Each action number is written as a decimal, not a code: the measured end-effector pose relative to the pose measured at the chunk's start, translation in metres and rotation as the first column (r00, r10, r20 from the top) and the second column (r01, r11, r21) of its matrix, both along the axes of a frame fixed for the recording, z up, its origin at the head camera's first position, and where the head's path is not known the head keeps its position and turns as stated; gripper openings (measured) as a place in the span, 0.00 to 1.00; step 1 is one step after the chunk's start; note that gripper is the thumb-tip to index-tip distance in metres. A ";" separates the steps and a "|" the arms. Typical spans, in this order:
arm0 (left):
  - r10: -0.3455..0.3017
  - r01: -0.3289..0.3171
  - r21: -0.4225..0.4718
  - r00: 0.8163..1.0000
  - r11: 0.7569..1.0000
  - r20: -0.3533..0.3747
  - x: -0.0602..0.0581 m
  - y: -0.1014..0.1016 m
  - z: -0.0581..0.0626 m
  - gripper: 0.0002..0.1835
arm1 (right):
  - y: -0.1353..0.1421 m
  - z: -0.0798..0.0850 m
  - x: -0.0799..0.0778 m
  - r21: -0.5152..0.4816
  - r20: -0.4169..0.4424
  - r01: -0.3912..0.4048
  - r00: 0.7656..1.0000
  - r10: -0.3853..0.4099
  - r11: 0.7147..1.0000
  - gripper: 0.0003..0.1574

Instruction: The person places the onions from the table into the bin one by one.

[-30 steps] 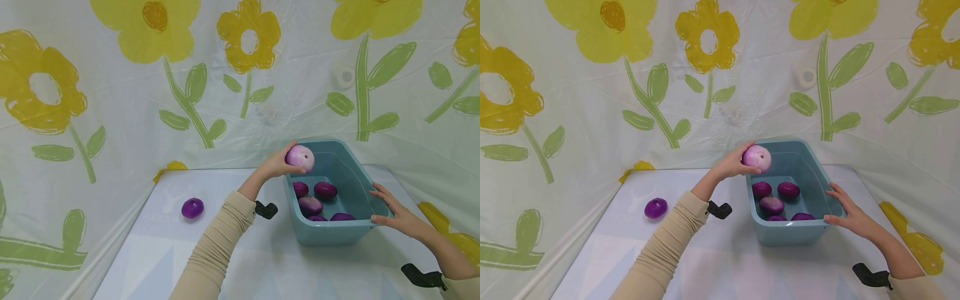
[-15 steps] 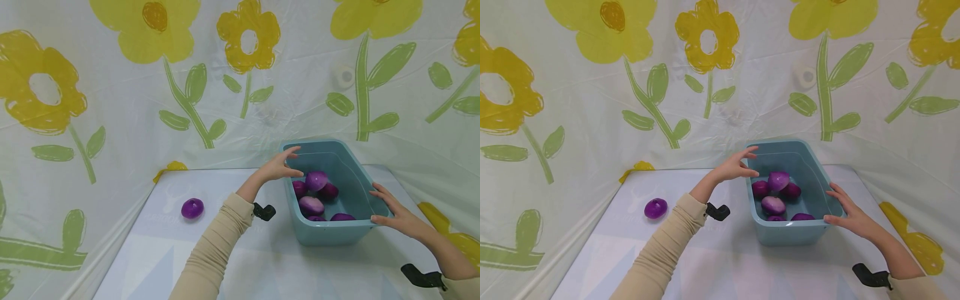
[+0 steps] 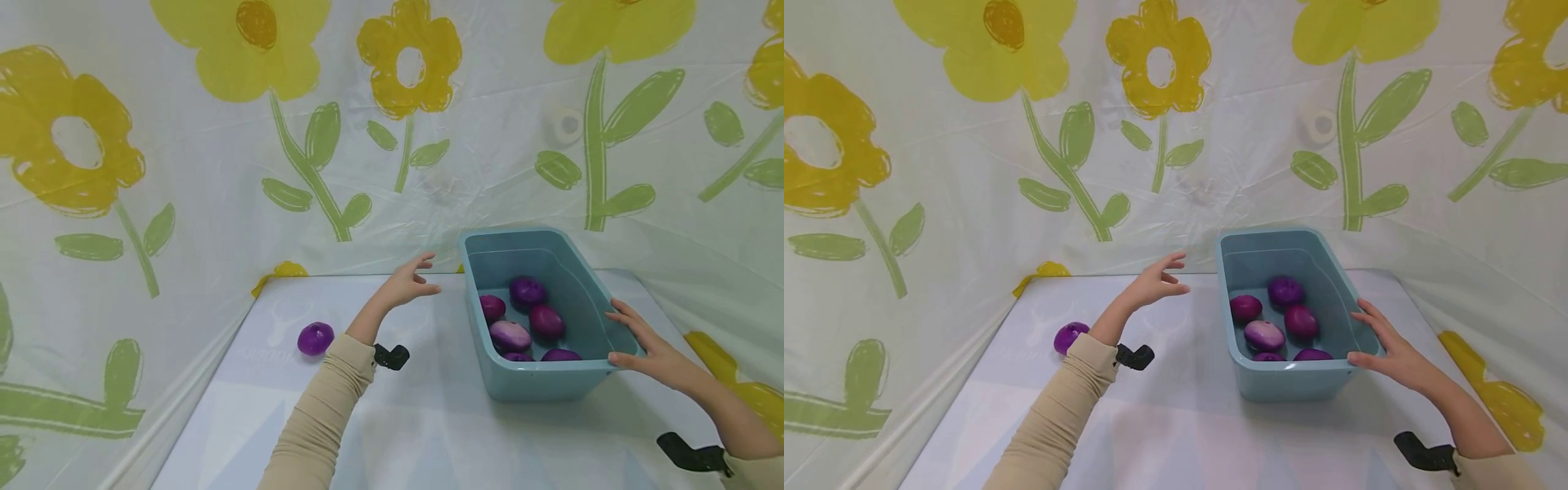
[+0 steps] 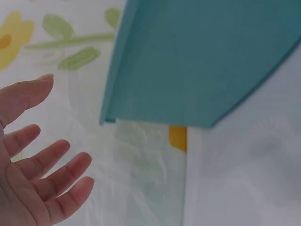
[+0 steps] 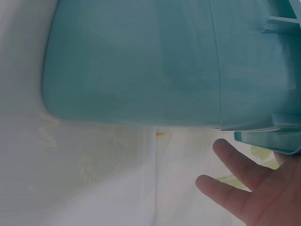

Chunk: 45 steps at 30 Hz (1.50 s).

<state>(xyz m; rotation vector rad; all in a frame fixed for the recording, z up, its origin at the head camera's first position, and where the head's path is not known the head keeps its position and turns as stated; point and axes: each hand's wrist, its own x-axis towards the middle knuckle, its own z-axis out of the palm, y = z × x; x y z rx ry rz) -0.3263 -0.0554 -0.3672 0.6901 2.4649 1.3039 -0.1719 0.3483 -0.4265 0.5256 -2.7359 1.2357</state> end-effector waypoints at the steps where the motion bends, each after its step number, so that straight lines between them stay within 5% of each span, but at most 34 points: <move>1: 0.024 -0.024 -0.005 1.000 1.000 -0.006 0.001 -0.006 -0.004 0.38 | 0.000 0.000 0.000 -0.003 0.001 -0.001 1.000 0.001 1.000 0.42; 7: 0.179 -0.179 0.005 0.983 0.984 -0.036 0.006 -0.046 -0.039 0.37 | 0.001 -0.001 0.000 -0.002 0.002 -0.001 1.000 0.001 1.000 0.42; 11: 0.321 -0.319 0.036 0.943 0.947 -0.090 0.010 -0.073 -0.064 0.35 | 0.001 -0.001 0.000 0.000 -0.006 -0.002 1.000 0.002 1.000 0.42; 15: 0.485 -0.494 0.007 0.849 0.869 -0.209 0.016 -0.101 -0.085 0.33 | 0.002 -0.001 -0.001 -0.010 -0.014 -0.008 1.000 0.008 1.000 0.42; 20: 0.672 -0.708 -0.072 0.693 0.703 -0.261 0.029 -0.134 -0.103 0.35 | 0.001 -0.001 -0.002 -0.009 -0.008 -0.007 1.000 0.007 1.000 0.42; 22: 0.708 -0.742 -0.096 0.664 0.663 -0.240 0.034 -0.145 -0.110 0.37 | 0.001 -0.001 -0.002 -0.002 -0.003 0.000 1.000 0.000 1.000 0.42; 25: 0.722 -0.748 -0.119 0.662 0.653 -0.198 0.041 -0.157 -0.122 0.37 | 0.002 -0.001 -0.001 0.001 0.007 0.009 1.000 -0.009 1.000 0.42; 29: 0.706 -0.722 -0.118 0.692 0.682 -0.151 0.047 -0.167 -0.136 0.37 | 0.002 -0.002 -0.001 0.001 0.017 0.015 1.000 -0.015 1.000 0.42; 34: 0.703 -0.715 -0.080 0.698 0.695 -0.137 0.047 -0.171 -0.148 0.38 | 0.001 -0.001 0.000 0.004 0.012 0.017 1.000 -0.017 1.000 0.42; 45: 0.766 -0.766 0.021 0.642 0.643 -0.037 0.037 -0.169 -0.156 0.40 | 0.002 -0.002 -0.001 -0.007 0.024 0.020 1.000 -0.020 1.000 0.42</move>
